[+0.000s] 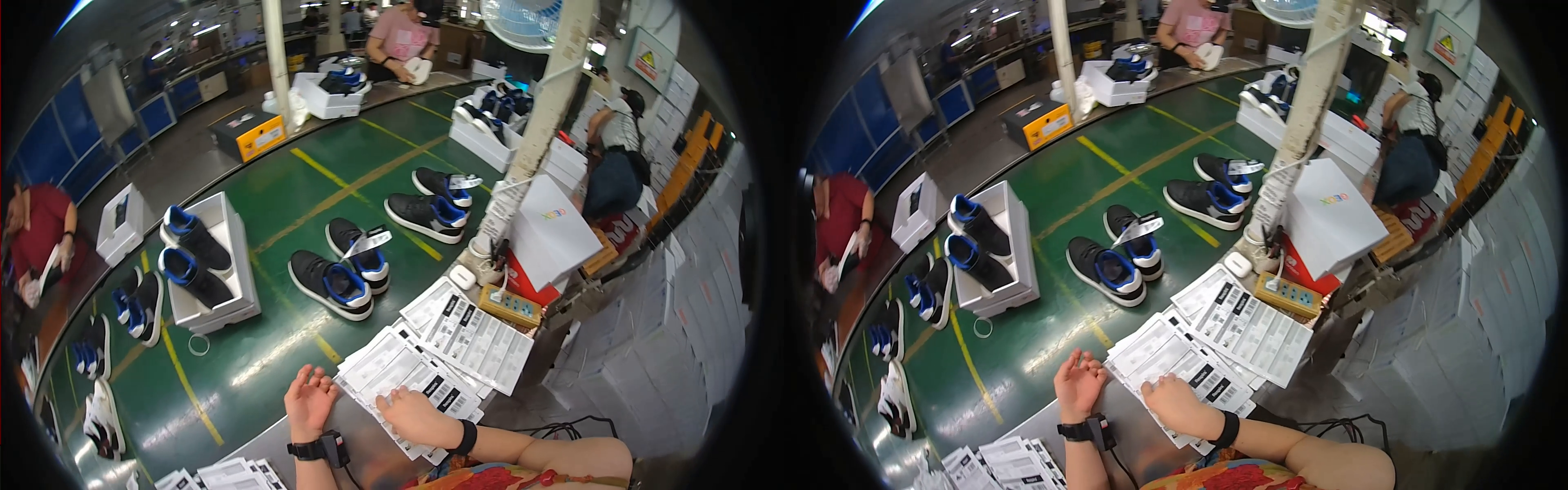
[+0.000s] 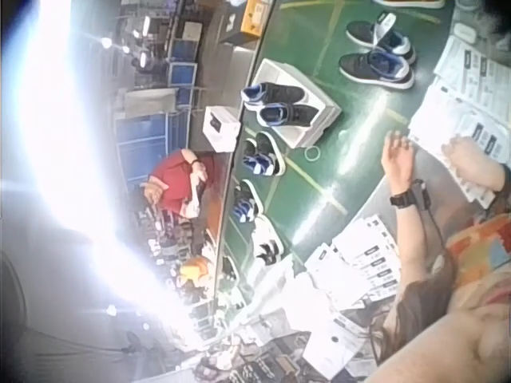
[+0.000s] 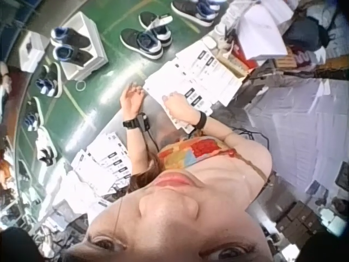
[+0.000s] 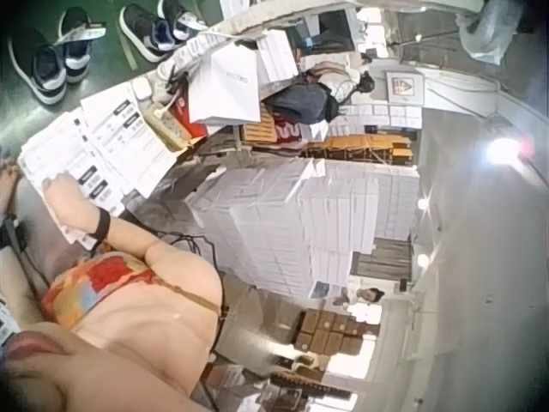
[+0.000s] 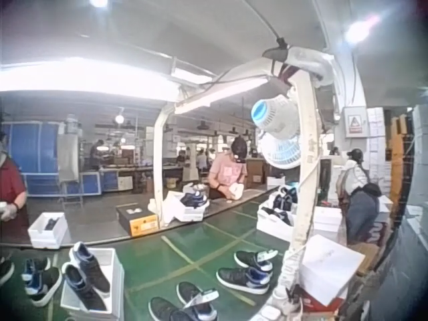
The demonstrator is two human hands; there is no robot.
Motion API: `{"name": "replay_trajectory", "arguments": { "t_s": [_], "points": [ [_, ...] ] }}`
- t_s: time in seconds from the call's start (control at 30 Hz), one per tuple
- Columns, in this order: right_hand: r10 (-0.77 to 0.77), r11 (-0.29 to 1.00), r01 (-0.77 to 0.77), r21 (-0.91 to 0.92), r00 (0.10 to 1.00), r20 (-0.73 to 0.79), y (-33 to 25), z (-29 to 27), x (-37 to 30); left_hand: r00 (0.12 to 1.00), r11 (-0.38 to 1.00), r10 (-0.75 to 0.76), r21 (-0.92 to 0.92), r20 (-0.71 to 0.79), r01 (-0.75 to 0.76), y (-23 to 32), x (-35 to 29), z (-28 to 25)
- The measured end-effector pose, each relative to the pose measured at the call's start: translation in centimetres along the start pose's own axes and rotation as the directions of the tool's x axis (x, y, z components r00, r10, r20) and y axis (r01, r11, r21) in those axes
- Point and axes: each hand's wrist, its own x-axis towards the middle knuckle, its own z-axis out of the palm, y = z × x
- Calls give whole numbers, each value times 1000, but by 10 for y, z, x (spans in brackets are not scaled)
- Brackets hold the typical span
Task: Checking shoe quality, inspecting soles, and sorting pairs near a conveyor belt.
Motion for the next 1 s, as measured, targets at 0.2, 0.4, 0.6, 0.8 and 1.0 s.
{"name": "replay_trajectory", "arguments": {
  "t_s": [0.2,0.4,0.6,0.8,1.0],
  "points": [
    [-23,1000,22,22,999,37,1,-7,0,997,998,-8,-59,75,13,-4,3,-10],
    [25,999,-30,27,983,183,0,-10,5,988,999,21,-38,152,-16,-5,8,-22],
    [21,999,-29,46,989,149,-1,-5,3,996,999,-28,-44,88,32,-3,7,-16],
    [39,997,-47,60,992,124,1,7,2,999,998,17,55,31,-19,-1,0,-3],
    [11,997,-22,73,990,144,0,5,3,999,996,36,79,-32,-33,-2,-4,2]
  ]
}}
